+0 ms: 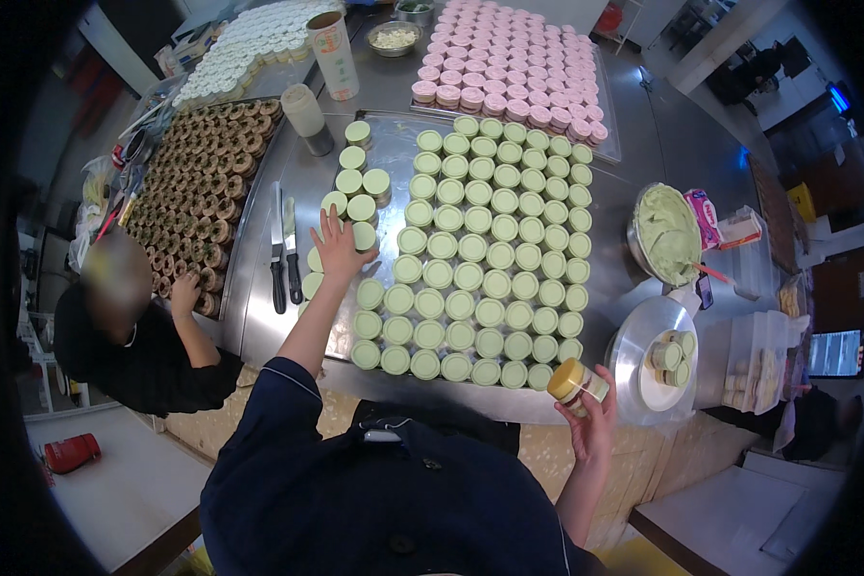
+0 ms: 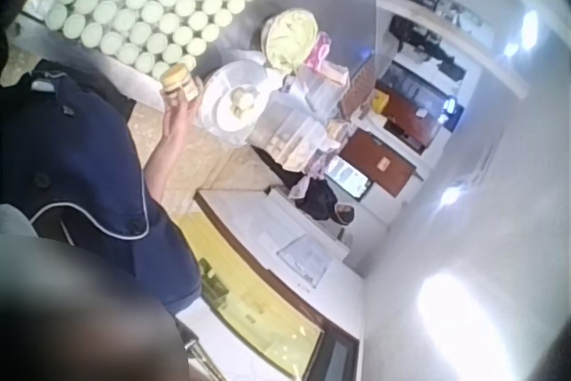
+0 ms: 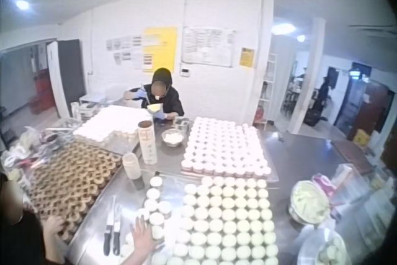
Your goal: The person picks green macaron shells from a tray and places them on a rotating stand. They then use a piping bag to apply green filling between the shells, assembling them into macarons. The assembled macarons remain on the stand.
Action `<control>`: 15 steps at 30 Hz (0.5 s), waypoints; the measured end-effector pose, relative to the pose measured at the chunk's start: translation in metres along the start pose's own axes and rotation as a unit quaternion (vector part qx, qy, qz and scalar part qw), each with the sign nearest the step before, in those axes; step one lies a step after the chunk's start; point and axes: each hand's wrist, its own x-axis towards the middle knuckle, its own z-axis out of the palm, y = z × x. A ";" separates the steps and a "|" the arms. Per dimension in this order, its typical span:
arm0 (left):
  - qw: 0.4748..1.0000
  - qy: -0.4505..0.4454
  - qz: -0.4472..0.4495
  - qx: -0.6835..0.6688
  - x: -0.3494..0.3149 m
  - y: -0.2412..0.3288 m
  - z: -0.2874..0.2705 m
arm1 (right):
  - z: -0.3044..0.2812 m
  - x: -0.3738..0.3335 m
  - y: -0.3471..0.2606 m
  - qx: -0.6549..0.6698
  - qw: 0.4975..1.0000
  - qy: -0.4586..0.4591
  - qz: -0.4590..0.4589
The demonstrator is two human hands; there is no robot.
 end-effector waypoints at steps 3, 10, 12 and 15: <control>1.000 0.021 0.013 0.017 0.002 0.002 0.005 | 0.003 -0.002 0.001 -0.007 1.000 -0.003 0.002; 0.997 0.037 0.022 -0.061 0.000 -0.012 0.006 | 0.036 0.029 0.004 -0.050 0.993 -0.082 0.071; 0.992 0.067 0.019 -0.108 -0.007 -0.014 -0.001 | 0.059 0.047 0.007 -0.076 0.984 -0.131 0.095; 0.963 0.075 -0.030 -0.256 -0.019 -0.018 -0.018 | 0.104 0.077 0.016 -0.106 0.968 -0.200 0.112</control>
